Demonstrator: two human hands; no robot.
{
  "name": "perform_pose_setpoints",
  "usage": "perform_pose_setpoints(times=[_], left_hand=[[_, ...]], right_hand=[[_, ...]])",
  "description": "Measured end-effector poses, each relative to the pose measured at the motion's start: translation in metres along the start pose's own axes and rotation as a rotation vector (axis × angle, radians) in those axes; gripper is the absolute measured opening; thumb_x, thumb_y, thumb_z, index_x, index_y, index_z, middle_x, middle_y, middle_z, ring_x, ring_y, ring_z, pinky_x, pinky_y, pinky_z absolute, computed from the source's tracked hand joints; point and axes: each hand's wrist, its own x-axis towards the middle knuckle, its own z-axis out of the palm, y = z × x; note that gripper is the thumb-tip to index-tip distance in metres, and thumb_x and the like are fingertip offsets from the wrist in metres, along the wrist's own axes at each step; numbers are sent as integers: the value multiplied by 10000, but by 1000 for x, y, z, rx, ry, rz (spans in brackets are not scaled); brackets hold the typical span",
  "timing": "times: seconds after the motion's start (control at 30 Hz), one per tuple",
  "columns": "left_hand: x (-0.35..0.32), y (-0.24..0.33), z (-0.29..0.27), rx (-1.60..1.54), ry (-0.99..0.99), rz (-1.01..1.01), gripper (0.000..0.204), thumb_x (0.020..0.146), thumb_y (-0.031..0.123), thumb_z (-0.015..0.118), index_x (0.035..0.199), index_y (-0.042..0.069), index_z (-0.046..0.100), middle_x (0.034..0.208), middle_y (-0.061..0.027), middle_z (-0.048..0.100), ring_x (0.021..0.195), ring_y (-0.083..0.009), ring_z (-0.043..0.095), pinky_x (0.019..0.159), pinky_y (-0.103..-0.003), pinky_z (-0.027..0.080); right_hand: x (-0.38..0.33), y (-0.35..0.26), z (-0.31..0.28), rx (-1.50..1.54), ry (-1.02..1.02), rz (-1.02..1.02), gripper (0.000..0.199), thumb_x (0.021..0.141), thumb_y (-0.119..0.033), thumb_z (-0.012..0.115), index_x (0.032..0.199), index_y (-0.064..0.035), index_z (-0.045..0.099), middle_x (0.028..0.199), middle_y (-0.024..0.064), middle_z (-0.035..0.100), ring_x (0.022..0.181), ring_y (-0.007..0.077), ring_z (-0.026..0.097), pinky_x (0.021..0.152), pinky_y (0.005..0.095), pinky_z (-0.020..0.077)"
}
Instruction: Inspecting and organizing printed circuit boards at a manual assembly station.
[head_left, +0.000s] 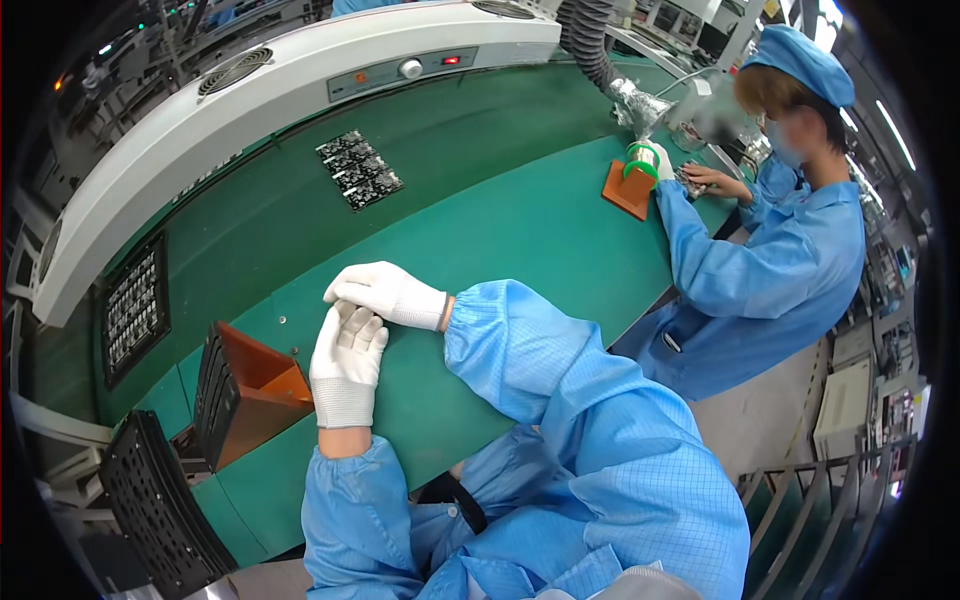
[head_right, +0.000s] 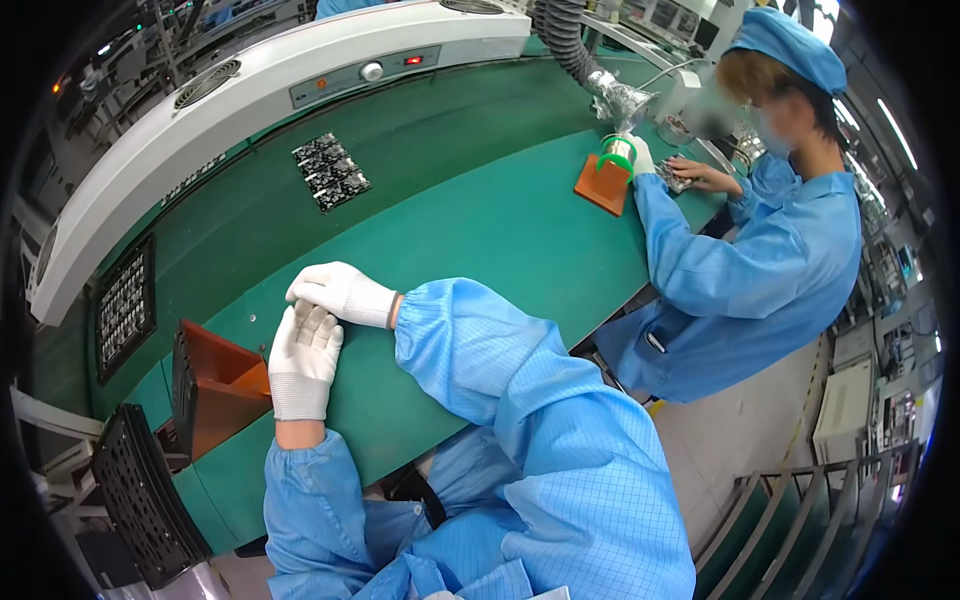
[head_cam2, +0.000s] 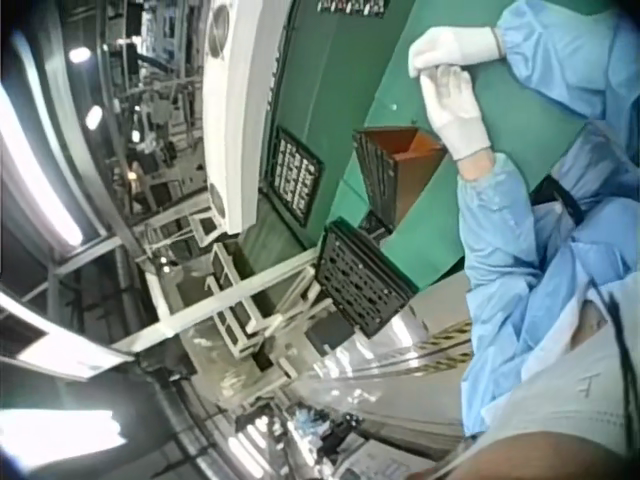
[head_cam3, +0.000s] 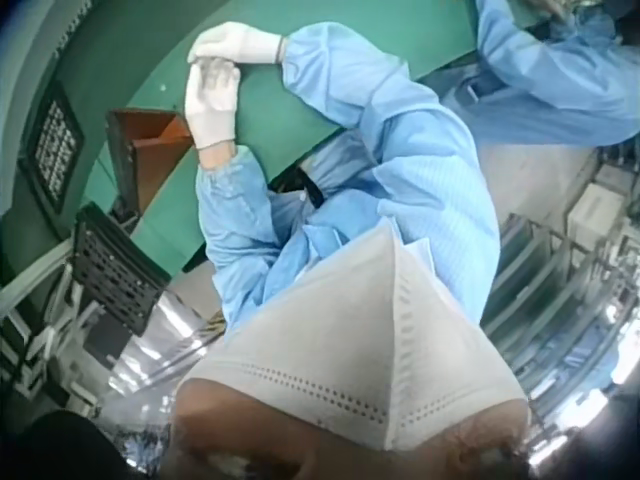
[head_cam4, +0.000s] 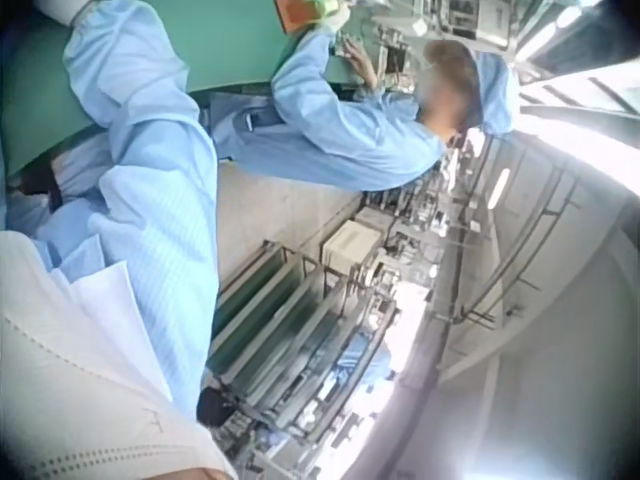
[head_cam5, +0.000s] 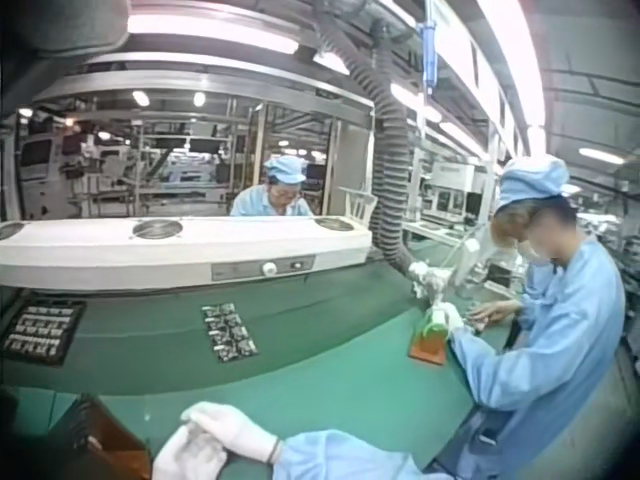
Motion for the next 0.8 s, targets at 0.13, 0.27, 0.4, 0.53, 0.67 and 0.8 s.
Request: perform_pose_setpoints(times=[0.13, 0.27, 0.4, 0.53, 0.67, 0.8], left_hand=[[-4, 5, -3, -39, 27, -3, 289, 1015, 261, 556, 1154, 13, 604, 1041, -138, 670, 943, -263, 658, 827, -396, 563], [-3, 9, -11, -38, 25, 10, 234, 1003, 240, 580, 1081, 22, 613, 1031, -140, 674, 935, -261, 661, 830, -393, 563], [-4, 8, -9, -12, 18, 14, 217, 1001, 235, 582, 1048, 25, 618, 1012, -136, 679, 931, -260, 663, 830, -391, 562], [-6, 10, -9, -21, 20, 16, 212, 1000, 232, 583, 1038, 26, 620, 995, -130, 685, 926, -259, 666, 832, -392, 558], [-8, 11, -10, -24, 8, 10, 212, 999, 230, 583, 1040, 26, 622, 993, -128, 687, 925, -256, 667, 833, -392, 556], [-10, 13, -9, -28, 18, 14, 210, 1000, 227, 581, 1045, 26, 625, 996, -126, 687, 925, -254, 669, 832, -391, 556]], right_hand=[[-1, -6, 9, 44, 20, 77, 326, 947, -297, 533, 1002, -43, 730, 1001, 107, 716, 948, 228, 676, 888, 329, 524], [3, -9, 13, 56, 11, 91, 311, 935, -283, 547, 992, -38, 731, 982, 106, 722, 940, 212, 681, 888, 321, 524], [2, -8, 13, 59, 18, 109, 305, 932, -280, 554, 997, -41, 732, 982, 103, 724, 939, 204, 682, 888, 316, 525], [2, -13, 14, 64, -6, 130, 306, 931, -281, 556, 1007, -42, 730, 990, 100, 723, 944, 204, 680, 893, 315, 523], [2, -11, 17, 69, -2, 110, 311, 934, -284, 553, 1018, -39, 726, 992, 101, 722, 950, 207, 678, 892, 315, 523], [2, -13, 18, 47, -6, 74, 314, 938, -284, 549, 1019, -37, 724, 990, 103, 722, 954, 206, 677, 893, 316, 523]])
